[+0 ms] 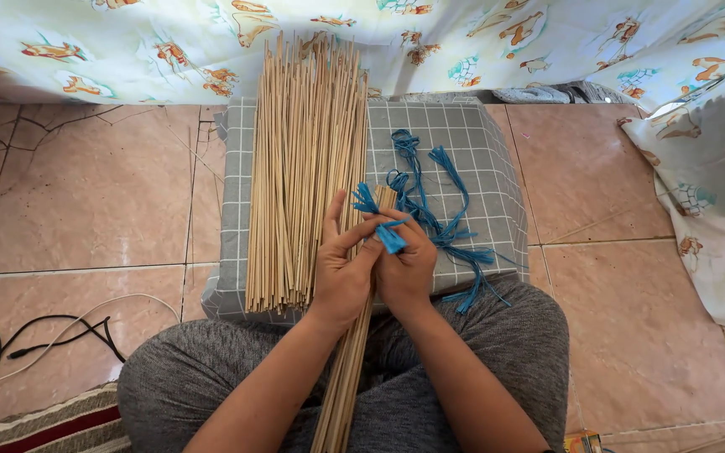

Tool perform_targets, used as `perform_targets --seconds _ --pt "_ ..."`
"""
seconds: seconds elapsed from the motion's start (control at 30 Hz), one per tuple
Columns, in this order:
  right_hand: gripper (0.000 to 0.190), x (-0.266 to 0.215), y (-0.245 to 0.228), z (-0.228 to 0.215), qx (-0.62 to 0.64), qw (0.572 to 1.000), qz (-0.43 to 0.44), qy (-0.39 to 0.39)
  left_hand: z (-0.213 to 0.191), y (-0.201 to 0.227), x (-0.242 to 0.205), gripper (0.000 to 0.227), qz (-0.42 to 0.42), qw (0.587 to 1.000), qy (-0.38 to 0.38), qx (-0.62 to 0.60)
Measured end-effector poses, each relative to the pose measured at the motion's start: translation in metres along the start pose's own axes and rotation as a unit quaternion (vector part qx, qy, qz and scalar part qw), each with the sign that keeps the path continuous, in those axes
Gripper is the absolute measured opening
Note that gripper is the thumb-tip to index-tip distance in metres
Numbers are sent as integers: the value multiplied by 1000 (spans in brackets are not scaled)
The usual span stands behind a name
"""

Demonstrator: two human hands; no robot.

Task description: Bundling groups of thin wooden sticks together and securing them with blue plastic twine.

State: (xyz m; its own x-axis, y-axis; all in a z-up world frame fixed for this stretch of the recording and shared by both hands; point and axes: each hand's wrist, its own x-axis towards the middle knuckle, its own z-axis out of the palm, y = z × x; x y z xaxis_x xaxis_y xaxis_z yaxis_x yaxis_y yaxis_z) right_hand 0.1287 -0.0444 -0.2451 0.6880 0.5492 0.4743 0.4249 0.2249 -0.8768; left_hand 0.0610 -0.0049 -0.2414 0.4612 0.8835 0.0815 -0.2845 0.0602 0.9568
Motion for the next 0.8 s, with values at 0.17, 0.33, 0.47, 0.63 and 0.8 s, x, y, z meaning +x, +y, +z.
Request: perform_targets --seconds 0.17,0.33,0.47,0.63,0.8 --pt "24 3 0 -2 56 997 -4 -59 -19 41 7 58 234 951 -10 204" --pt "20 3 -8 -3 -31 999 -22 -18 -22 105 33 65 464 766 -29 443" --pt "25 4 -8 -5 -135 983 -114 -51 -9 132 54 46 404 586 -282 644" --pt "21 2 -2 -8 -148 975 -159 -47 -5 86 70 57 330 425 -386 749" --pt "15 3 7 -9 -83 985 -139 -58 4 118 73 31 271 362 -488 746"
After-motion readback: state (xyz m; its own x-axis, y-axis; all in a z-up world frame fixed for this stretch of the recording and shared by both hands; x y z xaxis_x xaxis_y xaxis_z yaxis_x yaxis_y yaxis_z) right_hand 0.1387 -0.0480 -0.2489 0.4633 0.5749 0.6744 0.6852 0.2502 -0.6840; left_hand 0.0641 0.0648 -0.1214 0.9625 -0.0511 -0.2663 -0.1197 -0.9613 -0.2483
